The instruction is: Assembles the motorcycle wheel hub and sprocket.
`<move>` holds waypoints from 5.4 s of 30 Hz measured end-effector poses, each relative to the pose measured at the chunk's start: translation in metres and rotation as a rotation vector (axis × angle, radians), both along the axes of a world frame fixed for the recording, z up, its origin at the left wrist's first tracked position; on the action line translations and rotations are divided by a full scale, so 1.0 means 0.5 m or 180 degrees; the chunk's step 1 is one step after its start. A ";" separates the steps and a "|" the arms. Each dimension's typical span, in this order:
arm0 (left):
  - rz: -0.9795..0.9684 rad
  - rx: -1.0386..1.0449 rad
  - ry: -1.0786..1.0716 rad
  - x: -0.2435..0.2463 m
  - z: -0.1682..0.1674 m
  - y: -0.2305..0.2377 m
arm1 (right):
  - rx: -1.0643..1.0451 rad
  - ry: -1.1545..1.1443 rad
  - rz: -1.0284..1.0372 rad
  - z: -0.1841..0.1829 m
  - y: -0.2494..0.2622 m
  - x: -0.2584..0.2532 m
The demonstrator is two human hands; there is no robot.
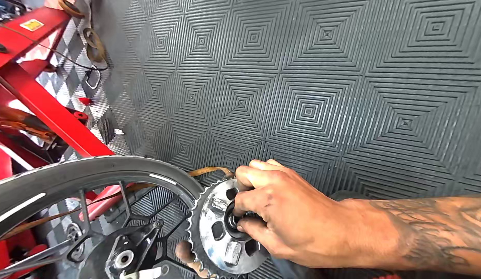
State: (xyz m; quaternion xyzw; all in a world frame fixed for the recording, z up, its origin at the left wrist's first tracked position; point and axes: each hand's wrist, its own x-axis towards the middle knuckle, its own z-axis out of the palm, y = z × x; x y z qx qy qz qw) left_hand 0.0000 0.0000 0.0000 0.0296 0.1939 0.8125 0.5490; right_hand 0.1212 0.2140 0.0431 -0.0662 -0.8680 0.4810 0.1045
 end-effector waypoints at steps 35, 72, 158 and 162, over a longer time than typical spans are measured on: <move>-0.1492 -0.4407 0.5834 0.020 -0.211 0.068 | -0.3463 -0.2393 -0.1090 -0.329 -0.051 0.079; -0.0213 -0.3758 0.4841 0.063 -0.256 -0.057 | -0.3415 -0.1853 -0.0692 -0.363 -0.097 0.038; 0.3449 -0.5820 0.6271 -0.019 0.403 -0.385 | -0.4074 -0.0120 0.0195 -0.267 0.113 0.031; 0.4000 -0.5910 0.6087 0.093 0.306 -0.505 | -0.4023 -0.0225 0.0564 -0.264 0.086 0.008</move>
